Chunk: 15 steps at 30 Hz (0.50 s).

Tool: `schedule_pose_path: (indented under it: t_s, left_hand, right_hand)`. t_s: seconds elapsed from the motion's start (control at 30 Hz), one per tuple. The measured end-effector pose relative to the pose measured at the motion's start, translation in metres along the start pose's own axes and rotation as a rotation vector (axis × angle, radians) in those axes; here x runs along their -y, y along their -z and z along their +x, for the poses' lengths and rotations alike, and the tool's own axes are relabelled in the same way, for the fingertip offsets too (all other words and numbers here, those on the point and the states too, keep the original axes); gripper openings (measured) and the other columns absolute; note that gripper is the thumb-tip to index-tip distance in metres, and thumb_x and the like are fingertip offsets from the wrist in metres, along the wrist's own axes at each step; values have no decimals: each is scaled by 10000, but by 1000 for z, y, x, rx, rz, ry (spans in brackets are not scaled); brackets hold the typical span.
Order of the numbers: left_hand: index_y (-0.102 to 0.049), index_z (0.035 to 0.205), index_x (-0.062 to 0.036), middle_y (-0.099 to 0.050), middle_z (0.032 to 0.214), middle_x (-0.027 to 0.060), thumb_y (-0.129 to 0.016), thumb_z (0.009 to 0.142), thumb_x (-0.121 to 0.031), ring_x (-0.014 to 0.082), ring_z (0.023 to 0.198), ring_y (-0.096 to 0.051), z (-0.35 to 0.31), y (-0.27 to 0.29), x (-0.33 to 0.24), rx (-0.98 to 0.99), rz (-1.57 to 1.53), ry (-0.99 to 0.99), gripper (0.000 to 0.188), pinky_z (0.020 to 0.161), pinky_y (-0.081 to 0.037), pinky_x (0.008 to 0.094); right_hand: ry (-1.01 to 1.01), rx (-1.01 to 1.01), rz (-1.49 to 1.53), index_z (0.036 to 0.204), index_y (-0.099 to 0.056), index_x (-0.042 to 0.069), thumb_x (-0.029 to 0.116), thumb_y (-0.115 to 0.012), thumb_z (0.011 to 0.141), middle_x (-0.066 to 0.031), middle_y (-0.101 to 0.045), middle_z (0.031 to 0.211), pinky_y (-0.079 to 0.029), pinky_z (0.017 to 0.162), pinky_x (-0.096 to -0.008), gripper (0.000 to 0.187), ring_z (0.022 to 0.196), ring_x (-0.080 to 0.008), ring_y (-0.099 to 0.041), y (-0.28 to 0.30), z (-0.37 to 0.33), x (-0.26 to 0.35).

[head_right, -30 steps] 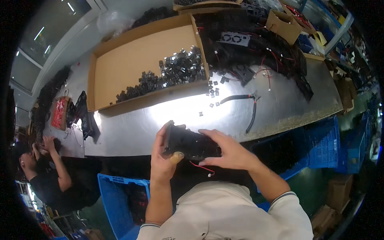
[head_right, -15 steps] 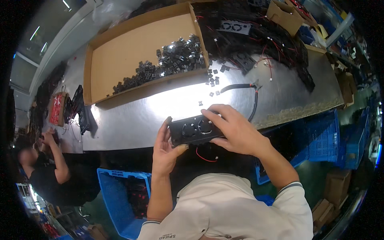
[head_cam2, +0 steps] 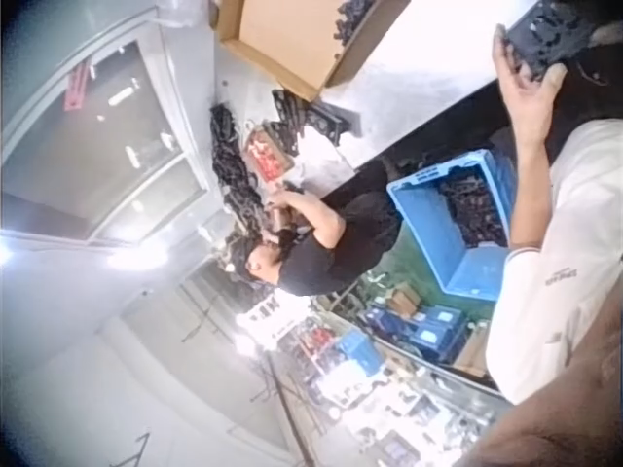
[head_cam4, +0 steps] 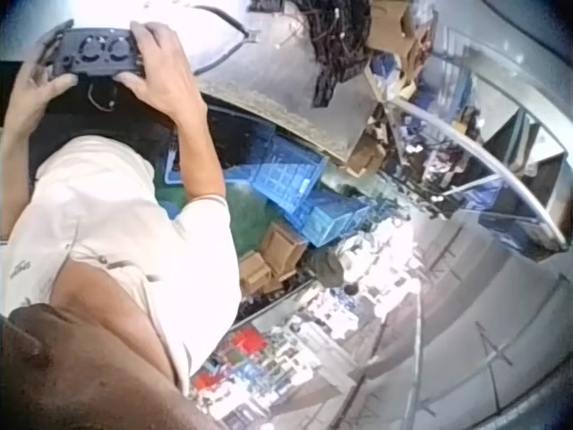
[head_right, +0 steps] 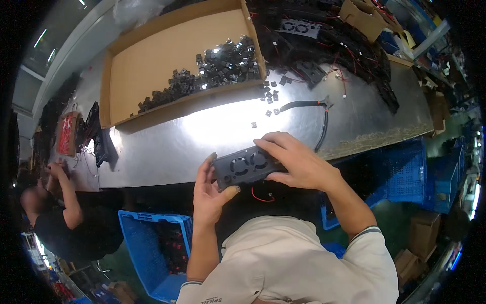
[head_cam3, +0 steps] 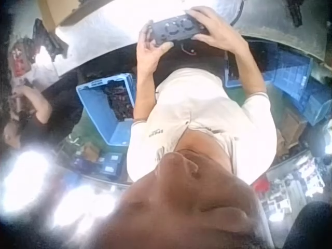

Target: Assembling electronic components by attaching wires and small parts to a plastic base housing.

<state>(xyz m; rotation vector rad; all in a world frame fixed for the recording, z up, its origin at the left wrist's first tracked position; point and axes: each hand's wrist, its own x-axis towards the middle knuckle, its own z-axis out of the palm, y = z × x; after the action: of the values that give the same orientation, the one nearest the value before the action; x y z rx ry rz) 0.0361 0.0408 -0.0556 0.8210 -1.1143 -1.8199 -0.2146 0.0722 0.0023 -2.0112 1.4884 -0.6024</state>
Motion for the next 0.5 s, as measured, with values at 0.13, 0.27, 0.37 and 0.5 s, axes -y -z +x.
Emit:
schedule_pose_path:
  t_s: [0.13, 0.27, 0.37, 0.5]
  left_hand:
    - [-350, 1483, -7, -483, 1362, 184, -869, 693, -12, 282, 1238, -533, -4, -13, 2, -18, -69, 94, 945, 1022, -492, 400]
    - [-247, 1516, 11, -423, 1406, 167, -790, 749, 114, 256, 1248, -537, -3, -12, 16, 88, -94, 83, 946, 1040, -495, 382]
    - [-242, 1519, 4, -424, 1406, 164, -773, 753, 136, 253, 1245, -540, -1, -13, 17, 95, -93, 99, 942, 1040, -495, 377]
    - [-240, 1520, 5, -427, 1405, 166, -759, 760, 143, 250, 1233, -553, 0, -10, 15, 98, -82, 106, 931, 1030, -501, 374]
  right_hand:
    - [-65, 31, -27, 1440, -460, 53, 85, -822, 698, -184, -477, 1375, -411, 1073, -430, 827, 1263, -381, -485, 6, -15, 1]
    - [-81, 22, -64, 1428, -462, 65, 86, -801, 754, -207, -486, 1370, -405, 1087, -445, 754, 1264, -405, -481, 11, -21, 5]
    - [-93, 12, -57, 1427, -463, 64, 80, -799, 758, -209, -484, 1373, -404, 1089, -447, 749, 1269, -406, -479, 9, -22, 4]
    - [-114, 24, -71, 1438, -462, 59, 76, -814, 706, -180, -474, 1376, -407, 1078, -431, 812, 1263, -381, -483, 9, -22, 5]
